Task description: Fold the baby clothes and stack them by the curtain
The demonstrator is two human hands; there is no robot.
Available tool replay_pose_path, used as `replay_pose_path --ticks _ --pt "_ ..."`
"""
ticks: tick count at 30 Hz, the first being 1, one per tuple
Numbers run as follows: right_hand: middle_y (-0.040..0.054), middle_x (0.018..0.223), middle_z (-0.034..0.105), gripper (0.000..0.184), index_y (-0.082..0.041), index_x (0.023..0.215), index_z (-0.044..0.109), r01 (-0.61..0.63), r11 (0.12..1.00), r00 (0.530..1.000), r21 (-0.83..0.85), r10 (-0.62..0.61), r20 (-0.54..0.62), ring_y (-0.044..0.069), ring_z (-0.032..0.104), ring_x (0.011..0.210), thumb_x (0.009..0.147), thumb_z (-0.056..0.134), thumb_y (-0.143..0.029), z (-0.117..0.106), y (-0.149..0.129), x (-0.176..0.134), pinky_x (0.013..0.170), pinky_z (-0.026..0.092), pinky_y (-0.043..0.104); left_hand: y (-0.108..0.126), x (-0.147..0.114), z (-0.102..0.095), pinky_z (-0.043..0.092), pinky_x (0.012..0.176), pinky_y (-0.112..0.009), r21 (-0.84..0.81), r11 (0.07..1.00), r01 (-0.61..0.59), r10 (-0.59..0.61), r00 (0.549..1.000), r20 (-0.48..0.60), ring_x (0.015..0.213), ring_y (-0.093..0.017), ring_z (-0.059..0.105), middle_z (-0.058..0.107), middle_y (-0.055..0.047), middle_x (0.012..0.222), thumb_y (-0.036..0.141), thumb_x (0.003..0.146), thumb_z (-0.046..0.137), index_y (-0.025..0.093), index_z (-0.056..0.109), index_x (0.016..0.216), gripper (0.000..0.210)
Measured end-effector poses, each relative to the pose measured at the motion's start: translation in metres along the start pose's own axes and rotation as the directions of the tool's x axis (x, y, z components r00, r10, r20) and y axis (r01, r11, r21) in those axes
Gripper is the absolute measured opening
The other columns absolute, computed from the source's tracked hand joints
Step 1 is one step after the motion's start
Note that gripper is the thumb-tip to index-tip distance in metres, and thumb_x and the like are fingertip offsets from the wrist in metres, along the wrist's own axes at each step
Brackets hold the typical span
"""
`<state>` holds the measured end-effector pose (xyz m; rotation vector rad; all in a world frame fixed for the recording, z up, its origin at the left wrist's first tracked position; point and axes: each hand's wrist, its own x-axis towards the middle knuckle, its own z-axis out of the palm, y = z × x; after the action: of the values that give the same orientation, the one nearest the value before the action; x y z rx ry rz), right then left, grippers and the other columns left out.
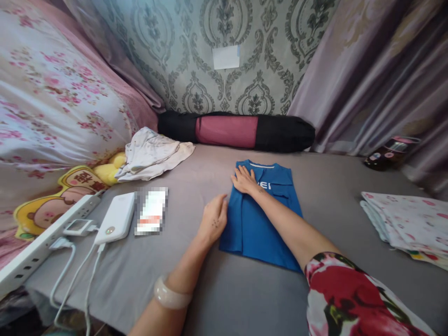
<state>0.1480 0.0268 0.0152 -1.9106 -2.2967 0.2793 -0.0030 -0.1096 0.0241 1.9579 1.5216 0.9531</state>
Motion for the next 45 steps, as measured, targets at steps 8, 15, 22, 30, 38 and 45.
replay_pose_path --ticks 8,15,22,30,38,45 --pt "0.0154 0.157 0.020 0.065 -0.003 0.148 0.029 0.041 0.999 0.999 0.016 -0.040 -0.008 0.025 0.010 0.146 0.098 0.024 -0.045 0.013 -0.032 -0.053 0.117 0.002 0.047 -0.021 0.010 -0.014 0.045 0.099 -0.042 -0.230 0.940 0.253 -0.310 0.915 -0.260 0.107 -0.022 0.061 0.069 -0.011 0.109 0.020 0.087 0.037 0.015 0.064 0.102 0.031" --pt "0.0154 0.155 0.026 0.060 -0.003 0.145 0.035 0.039 0.999 0.995 0.015 -0.037 -0.096 0.025 0.016 0.145 0.099 0.025 -0.040 0.013 -0.035 -0.062 0.117 0.005 0.045 -0.030 0.013 -0.011 0.047 0.096 -0.039 -0.217 0.951 0.222 -0.275 0.926 -0.258 0.102 -0.021 0.063 0.069 -0.011 0.104 0.018 0.085 0.038 0.013 0.063 0.100 0.030" --pt "0.0146 0.156 0.024 0.065 -0.005 0.147 0.032 0.256 0.967 0.966 -0.002 -0.255 -0.046 0.026 0.013 0.146 0.098 0.023 -0.046 0.015 -0.050 -0.118 0.117 0.004 0.048 -0.033 0.012 -0.010 0.048 0.092 -0.038 -0.201 0.959 0.198 -0.252 0.923 -0.292 0.097 -0.021 0.063 0.069 -0.012 0.100 0.016 0.083 0.039 0.013 0.064 0.096 0.028" --pt "0.0151 0.156 0.024 0.064 -0.003 0.147 0.033 0.268 0.962 0.963 0.052 -0.267 -0.025 0.026 0.014 0.146 0.099 0.023 -0.044 0.010 -0.057 -0.137 0.118 0.007 0.049 -0.038 0.012 -0.007 0.049 0.090 -0.039 -0.241 0.955 0.173 -0.243 0.922 -0.301 0.094 -0.021 0.064 0.070 -0.010 0.097 0.018 0.082 0.040 0.015 0.063 0.093 0.026" --pt "0.0165 0.157 0.019 0.061 -0.003 0.148 0.029 0.352 0.919 0.929 0.178 -0.366 0.050 0.027 0.009 0.147 0.099 0.024 -0.038 0.007 -0.065 -0.179 0.119 0.005 0.051 -0.040 0.012 -0.005 0.049 0.091 -0.040 -0.231 0.961 0.155 -0.222 0.927 -0.301 0.095 -0.021 0.065 0.070 -0.011 0.097 0.021 0.083 0.039 0.014 0.064 0.095 0.028" --pt "0.0160 0.148 0.042 0.050 -0.009 0.140 0.045 0.330 0.895 0.929 0.300 -0.365 0.066 0.025 0.035 0.139 0.096 0.033 -0.030 -0.015 -0.044 -0.146 0.114 0.026 0.045 -0.034 0.009 -0.010 0.050 0.088 -0.038 -0.216 0.961 0.173 -0.228 0.938 -0.262 0.093 -0.021 0.065 0.071 -0.011 0.096 0.025 0.084 0.040 0.014 0.064 0.094 0.028"
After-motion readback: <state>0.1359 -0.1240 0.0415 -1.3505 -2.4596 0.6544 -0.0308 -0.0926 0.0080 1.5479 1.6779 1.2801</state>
